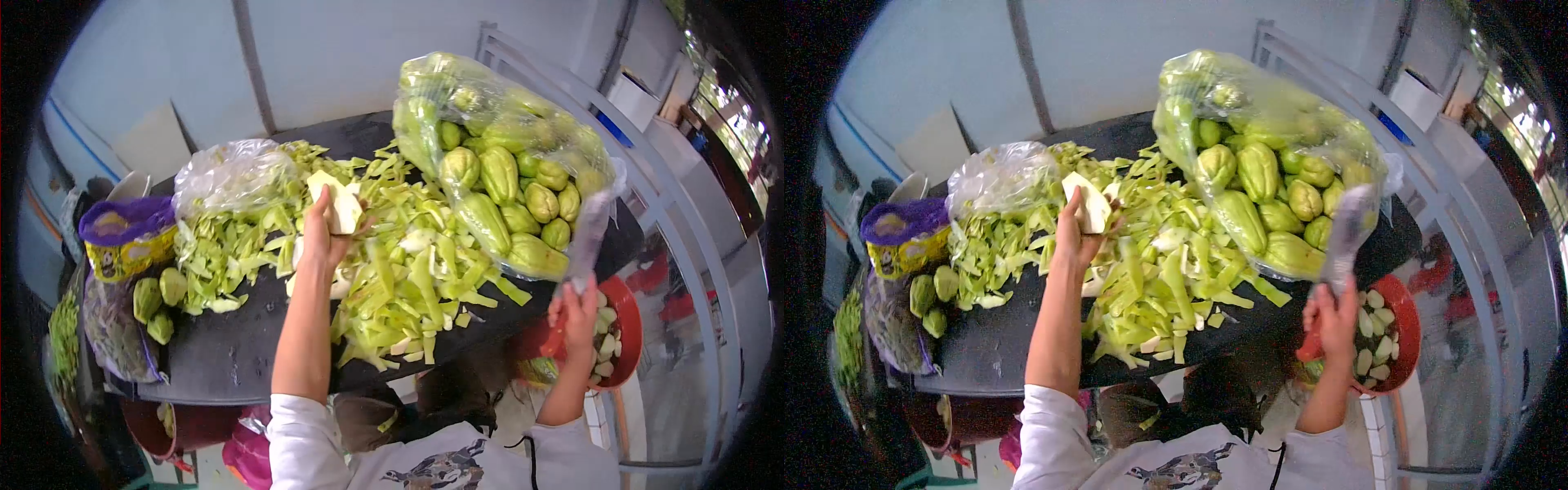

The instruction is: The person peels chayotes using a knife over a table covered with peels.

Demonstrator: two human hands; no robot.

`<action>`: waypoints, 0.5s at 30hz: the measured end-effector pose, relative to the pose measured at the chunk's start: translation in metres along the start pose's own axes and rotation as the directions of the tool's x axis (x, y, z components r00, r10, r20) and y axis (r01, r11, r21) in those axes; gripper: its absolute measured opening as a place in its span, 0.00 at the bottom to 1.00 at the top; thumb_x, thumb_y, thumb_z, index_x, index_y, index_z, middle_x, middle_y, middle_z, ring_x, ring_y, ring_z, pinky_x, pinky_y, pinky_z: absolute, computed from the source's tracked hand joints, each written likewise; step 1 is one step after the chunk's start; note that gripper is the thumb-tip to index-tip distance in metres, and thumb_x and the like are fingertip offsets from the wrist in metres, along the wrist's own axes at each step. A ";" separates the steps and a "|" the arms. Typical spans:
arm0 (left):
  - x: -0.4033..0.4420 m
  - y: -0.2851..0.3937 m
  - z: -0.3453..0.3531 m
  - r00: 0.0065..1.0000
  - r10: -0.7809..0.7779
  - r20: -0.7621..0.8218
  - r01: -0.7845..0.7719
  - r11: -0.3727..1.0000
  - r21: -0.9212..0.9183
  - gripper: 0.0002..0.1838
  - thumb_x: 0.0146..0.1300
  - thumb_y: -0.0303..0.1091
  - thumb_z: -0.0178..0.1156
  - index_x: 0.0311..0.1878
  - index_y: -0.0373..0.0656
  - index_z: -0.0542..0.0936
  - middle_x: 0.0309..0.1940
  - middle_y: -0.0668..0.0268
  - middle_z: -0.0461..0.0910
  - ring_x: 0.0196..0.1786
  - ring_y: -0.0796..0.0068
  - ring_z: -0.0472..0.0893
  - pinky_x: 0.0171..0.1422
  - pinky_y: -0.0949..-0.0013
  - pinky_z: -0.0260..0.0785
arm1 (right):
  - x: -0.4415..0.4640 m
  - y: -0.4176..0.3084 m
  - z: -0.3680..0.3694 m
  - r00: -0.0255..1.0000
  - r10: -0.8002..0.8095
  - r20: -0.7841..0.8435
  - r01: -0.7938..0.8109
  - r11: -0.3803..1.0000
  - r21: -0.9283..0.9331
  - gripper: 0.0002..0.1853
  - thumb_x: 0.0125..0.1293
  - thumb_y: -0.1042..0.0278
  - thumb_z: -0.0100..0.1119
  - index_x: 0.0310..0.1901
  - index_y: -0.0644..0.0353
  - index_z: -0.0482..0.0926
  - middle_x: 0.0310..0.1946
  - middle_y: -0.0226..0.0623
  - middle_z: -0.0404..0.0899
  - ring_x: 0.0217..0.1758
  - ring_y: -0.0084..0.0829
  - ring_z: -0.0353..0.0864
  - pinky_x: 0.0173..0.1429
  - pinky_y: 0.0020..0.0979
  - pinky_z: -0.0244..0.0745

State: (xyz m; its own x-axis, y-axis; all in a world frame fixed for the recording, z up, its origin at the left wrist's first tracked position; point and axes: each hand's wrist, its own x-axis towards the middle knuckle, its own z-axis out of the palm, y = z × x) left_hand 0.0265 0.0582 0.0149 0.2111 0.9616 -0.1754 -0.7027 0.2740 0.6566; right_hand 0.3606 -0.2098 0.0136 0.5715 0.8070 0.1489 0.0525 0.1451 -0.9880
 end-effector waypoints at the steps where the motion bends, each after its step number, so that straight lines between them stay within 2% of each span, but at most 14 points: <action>1: -0.012 0.002 0.009 0.999 0.019 0.042 -0.017 0.998 -0.053 0.30 0.74 0.57 0.42 0.64 0.40 0.66 0.51 0.51 0.78 0.50 0.54 0.80 0.53 0.45 0.75 | 0.000 0.001 0.016 0.991 0.055 0.123 -0.056 0.998 0.005 0.14 0.75 0.65 0.51 0.57 0.57 0.65 0.22 0.29 0.71 0.16 0.20 0.69 0.18 0.24 0.66; 2: -0.021 0.003 0.016 0.995 0.039 0.088 -0.030 0.994 -0.104 0.33 0.74 0.61 0.36 0.64 0.41 0.66 0.51 0.50 0.78 0.51 0.53 0.80 0.54 0.45 0.74 | -0.002 0.000 0.035 0.969 0.190 0.156 -0.185 0.982 -0.042 0.12 0.76 0.65 0.49 0.56 0.57 0.65 0.21 0.29 0.71 0.16 0.19 0.68 0.18 0.24 0.65; 3: -0.023 0.002 0.016 0.990 0.042 0.137 -0.028 0.994 -0.105 0.36 0.74 0.64 0.30 0.65 0.41 0.65 0.52 0.49 0.78 0.51 0.52 0.79 0.54 0.48 0.73 | -0.002 -0.006 0.054 0.932 0.128 0.340 -0.096 0.989 -0.109 0.11 0.76 0.64 0.50 0.54 0.57 0.67 0.19 0.27 0.69 0.15 0.19 0.67 0.18 0.24 0.65; 4: -0.022 -0.001 0.011 0.968 0.044 0.246 0.001 0.983 -0.181 0.33 0.74 0.62 0.33 0.66 0.43 0.65 0.55 0.48 0.76 0.54 0.50 0.78 0.54 0.47 0.73 | -0.002 -0.006 0.071 0.895 0.145 0.421 -0.076 0.981 -0.176 0.09 0.75 0.64 0.51 0.50 0.58 0.70 0.18 0.27 0.70 0.15 0.19 0.68 0.18 0.25 0.66; 5: -0.021 -0.004 0.007 0.949 0.054 0.310 0.015 0.976 -0.217 0.34 0.74 0.62 0.33 0.66 0.42 0.65 0.55 0.48 0.76 0.53 0.49 0.78 0.54 0.48 0.73 | -0.005 -0.008 0.089 0.887 0.100 0.452 0.024 0.965 -0.261 0.09 0.75 0.63 0.50 0.46 0.60 0.71 0.18 0.27 0.72 0.15 0.18 0.69 0.18 0.25 0.66; 6: -0.023 -0.007 0.009 0.926 0.065 0.372 0.034 0.967 -0.253 0.34 0.74 0.62 0.34 0.66 0.42 0.65 0.55 0.48 0.76 0.52 0.48 0.79 0.53 0.48 0.73 | -0.005 -0.010 0.103 0.855 0.156 0.495 0.041 0.930 -0.365 0.11 0.75 0.63 0.50 0.45 0.63 0.70 0.20 0.34 0.76 0.17 0.28 0.75 0.23 0.32 0.70; 8: -0.031 -0.009 0.006 0.915 0.046 0.401 0.062 0.966 -0.253 0.34 0.74 0.62 0.35 0.65 0.42 0.66 0.54 0.49 0.77 0.51 0.50 0.79 0.54 0.48 0.73 | -0.003 -0.011 0.128 0.807 0.031 0.590 0.290 0.849 -0.441 0.12 0.73 0.63 0.52 0.45 0.66 0.69 0.21 0.44 0.77 0.23 0.42 0.79 0.30 0.41 0.72; 9: -0.035 -0.009 0.007 0.903 0.020 0.429 0.095 0.965 -0.245 0.33 0.74 0.62 0.37 0.64 0.42 0.68 0.53 0.50 0.77 0.51 0.51 0.80 0.54 0.49 0.73 | -0.003 -0.009 0.136 0.803 0.035 0.594 0.293 0.847 -0.445 0.12 0.73 0.63 0.52 0.45 0.66 0.69 0.21 0.44 0.77 0.23 0.42 0.79 0.30 0.41 0.72; 10: -0.038 -0.008 0.009 0.906 0.025 0.422 0.092 0.963 -0.255 0.33 0.74 0.62 0.37 0.64 0.42 0.68 0.53 0.50 0.77 0.51 0.51 0.80 0.54 0.49 0.73 | -0.002 -0.005 0.144 0.794 0.020 0.608 0.329 0.827 -0.457 0.12 0.72 0.64 0.53 0.44 0.67 0.69 0.22 0.47 0.77 0.25 0.47 0.79 0.33 0.44 0.72; 11: -0.042 -0.008 0.011 0.948 0.017 0.318 0.067 0.966 -0.251 0.33 0.73 0.62 0.38 0.62 0.43 0.70 0.52 0.52 0.78 0.51 0.53 0.80 0.55 0.50 0.73 | -0.002 -0.003 0.150 0.782 0.009 0.624 0.364 0.806 -0.467 0.13 0.71 0.65 0.53 0.44 0.68 0.68 0.24 0.50 0.77 0.28 0.52 0.79 0.36 0.46 0.71; 13: -0.050 -0.005 0.016 0.988 0.001 0.157 0.047 0.952 -0.302 0.32 0.73 0.62 0.41 0.61 0.44 0.73 0.50 0.56 0.80 0.52 0.60 0.81 0.57 0.54 0.74 | -0.005 -0.006 0.160 0.765 -0.006 0.644 0.398 0.790 -0.466 0.12 0.71 0.66 0.54 0.44 0.68 0.68 0.23 0.50 0.77 0.28 0.51 0.79 0.35 0.45 0.71; 14: -0.050 -0.004 0.013 0.989 0.007 0.145 0.039 0.949 -0.314 0.32 0.73 0.62 0.41 0.61 0.44 0.73 0.50 0.56 0.80 0.52 0.60 0.81 0.57 0.54 0.74 | -0.005 -0.007 0.164 0.756 -0.031 0.654 0.430 0.777 -0.459 0.12 0.71 0.66 0.54 0.44 0.68 0.69 0.23 0.50 0.77 0.27 0.50 0.79 0.33 0.44 0.71; 15: -0.049 -0.003 0.009 0.971 0.031 0.238 0.050 0.944 -0.325 0.32 0.73 0.62 0.40 0.62 0.43 0.72 0.50 0.55 0.80 0.52 0.60 0.81 0.58 0.56 0.74 | -0.005 -0.005 0.166 0.748 -0.023 0.664 0.433 0.775 -0.461 0.12 0.71 0.66 0.54 0.44 0.68 0.69 0.23 0.50 0.77 0.27 0.50 0.79 0.33 0.44 0.71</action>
State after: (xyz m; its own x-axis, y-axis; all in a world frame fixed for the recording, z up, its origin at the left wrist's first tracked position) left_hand 0.0246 0.0099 0.0284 0.3451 0.9382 0.0246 -0.8741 0.3117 0.3726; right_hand 0.2218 -0.1197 0.0241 -0.1176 0.9800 0.1607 0.6655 0.1979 -0.7197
